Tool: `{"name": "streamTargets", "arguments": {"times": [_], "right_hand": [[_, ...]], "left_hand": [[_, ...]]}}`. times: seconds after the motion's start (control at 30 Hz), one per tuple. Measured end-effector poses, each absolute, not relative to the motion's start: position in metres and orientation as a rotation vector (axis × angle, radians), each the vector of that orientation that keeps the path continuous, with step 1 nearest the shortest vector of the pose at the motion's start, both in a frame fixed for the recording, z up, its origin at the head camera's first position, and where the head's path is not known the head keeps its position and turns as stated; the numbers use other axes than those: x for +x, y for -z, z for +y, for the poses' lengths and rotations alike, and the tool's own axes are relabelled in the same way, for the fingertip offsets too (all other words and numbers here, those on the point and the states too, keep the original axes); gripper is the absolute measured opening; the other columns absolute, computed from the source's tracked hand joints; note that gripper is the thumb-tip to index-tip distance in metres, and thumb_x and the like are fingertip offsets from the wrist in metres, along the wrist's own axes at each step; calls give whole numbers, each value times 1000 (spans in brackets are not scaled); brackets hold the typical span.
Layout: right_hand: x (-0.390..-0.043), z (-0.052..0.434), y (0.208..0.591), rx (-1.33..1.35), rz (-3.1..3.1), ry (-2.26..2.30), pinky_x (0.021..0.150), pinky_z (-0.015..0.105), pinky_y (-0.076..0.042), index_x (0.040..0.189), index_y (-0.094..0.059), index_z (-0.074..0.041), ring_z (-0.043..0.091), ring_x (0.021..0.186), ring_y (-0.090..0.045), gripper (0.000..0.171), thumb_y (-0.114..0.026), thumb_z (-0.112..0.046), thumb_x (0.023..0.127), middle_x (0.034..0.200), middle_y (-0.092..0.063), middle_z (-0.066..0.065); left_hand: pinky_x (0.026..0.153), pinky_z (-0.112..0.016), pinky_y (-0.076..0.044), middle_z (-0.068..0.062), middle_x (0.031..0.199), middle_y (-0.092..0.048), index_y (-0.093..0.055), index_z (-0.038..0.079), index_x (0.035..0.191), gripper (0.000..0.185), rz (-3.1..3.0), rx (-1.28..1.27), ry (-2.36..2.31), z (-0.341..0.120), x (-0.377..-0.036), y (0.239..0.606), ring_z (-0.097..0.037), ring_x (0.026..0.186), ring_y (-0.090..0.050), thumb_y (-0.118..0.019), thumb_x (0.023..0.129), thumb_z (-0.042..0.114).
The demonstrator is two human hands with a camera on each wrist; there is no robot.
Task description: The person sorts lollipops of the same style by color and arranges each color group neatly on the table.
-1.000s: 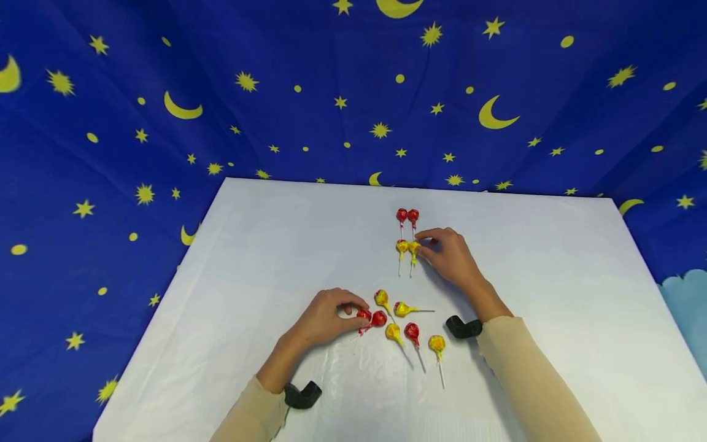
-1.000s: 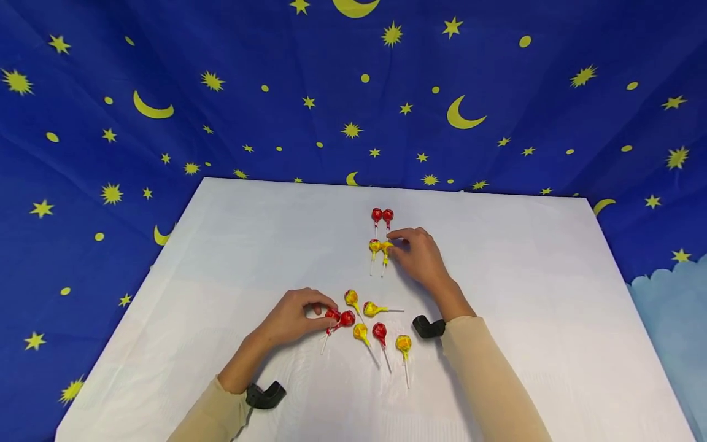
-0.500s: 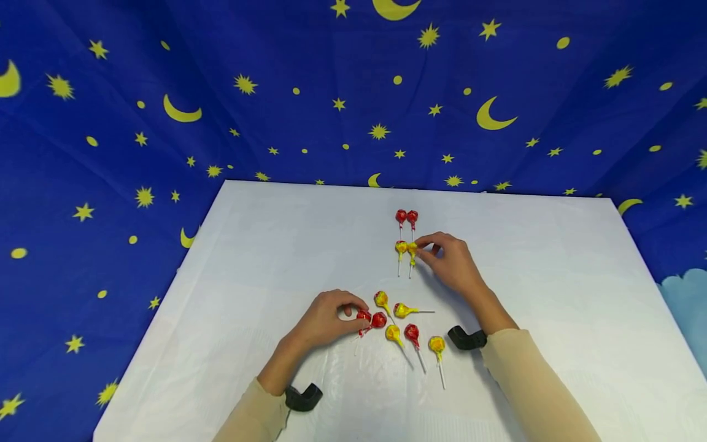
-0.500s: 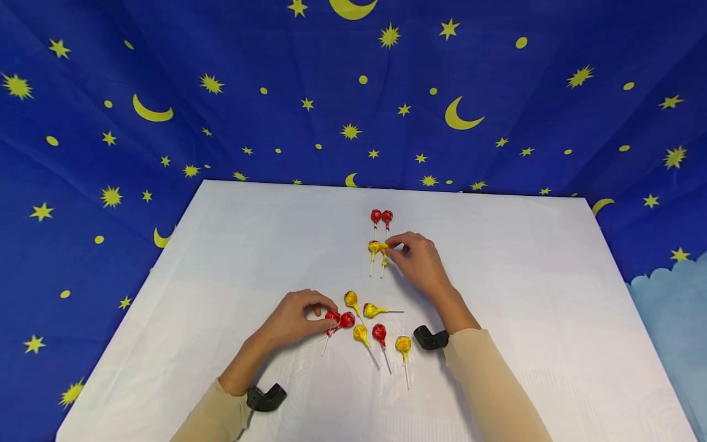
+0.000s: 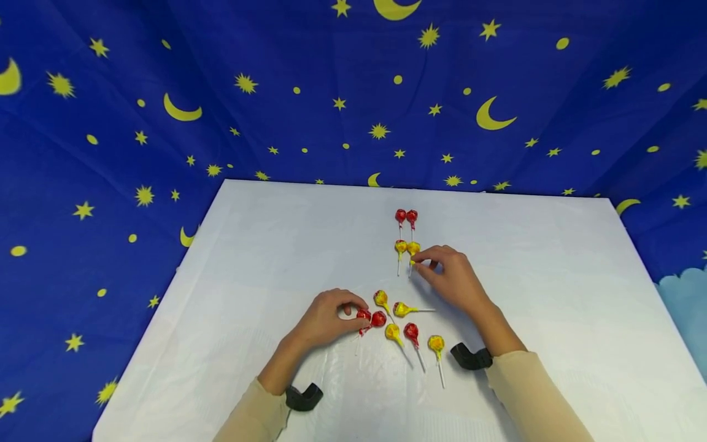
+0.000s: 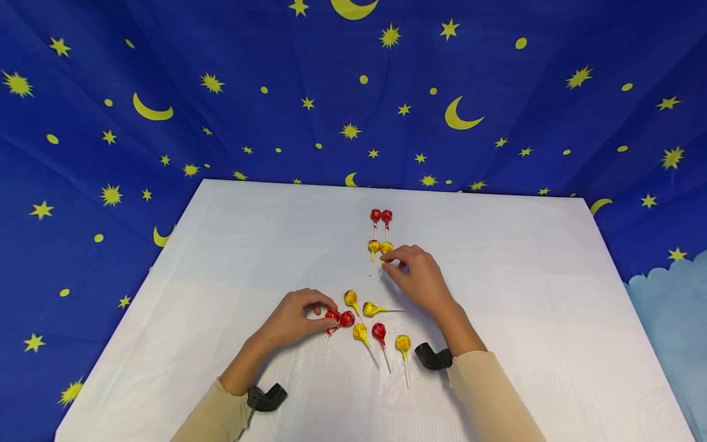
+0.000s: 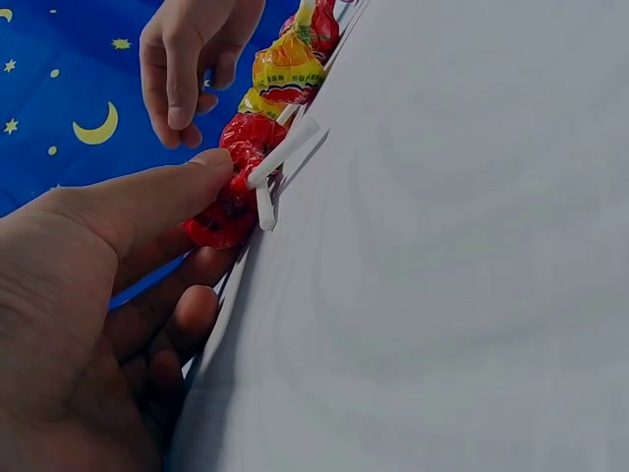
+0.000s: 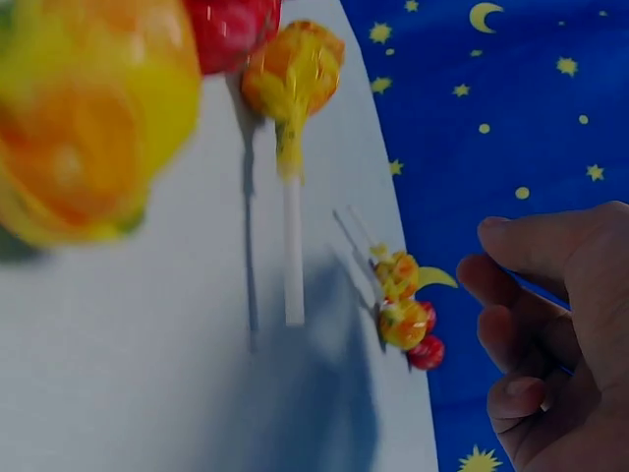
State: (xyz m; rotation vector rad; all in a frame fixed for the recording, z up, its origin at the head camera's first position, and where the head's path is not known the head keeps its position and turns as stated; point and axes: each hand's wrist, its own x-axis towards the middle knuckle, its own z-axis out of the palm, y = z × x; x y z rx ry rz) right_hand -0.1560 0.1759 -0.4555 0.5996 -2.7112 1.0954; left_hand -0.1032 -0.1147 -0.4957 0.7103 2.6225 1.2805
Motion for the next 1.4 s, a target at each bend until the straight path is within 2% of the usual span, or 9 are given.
{"name": "streamTargets", "arguments": {"times": [0.3,0.63,0.9,1.23,1.4], "right_hand": [[-133,174,450,644,-2773,-1089,73,39,-47,101,-75,-15,9,78,-55,17,-75,-21,85,96,-67,-8],[-108,172,450,733,-2770,-1089,70,37,-49,100,-75,-17,8,78,-55,17,-77,-19,83,96,-66,-11],[-99,167,460,807,-2791,-1023,76,33,-50,100,-74,-22,8,91,-57,19,-78,-20,82,101,-63,-16],[-95,156,462,848,-2772,-998,82,36,-49,100,-75,-22,7,97,-56,19,-78,-20,82,102,-64,-15],[-91,155,463,827,-2759,-988,79,33,-49,99,-75,-23,6,95,-55,19,-79,-20,81,100,-64,-16]], "left_hand": [[70,-29,-43,11,82,-61,-72,26,99,22,2611,701,-1279,-114,-104,493,-10,73,-52,-79,80,35],[70,-29,-43,10,81,-61,-72,27,98,22,2625,691,-1275,-115,-104,494,-9,73,-52,-80,79,35],[70,-28,-43,11,82,-61,-72,27,97,22,2622,698,-1274,-115,-105,494,-9,73,-52,-80,79,37],[69,-29,-43,13,82,-61,-72,27,97,21,2632,688,-1280,-115,-104,495,-8,72,-52,-79,79,36],[69,-29,-43,13,82,-61,-72,27,98,22,2626,701,-1277,-115,-104,496,-8,72,-52,-78,80,39]]}}
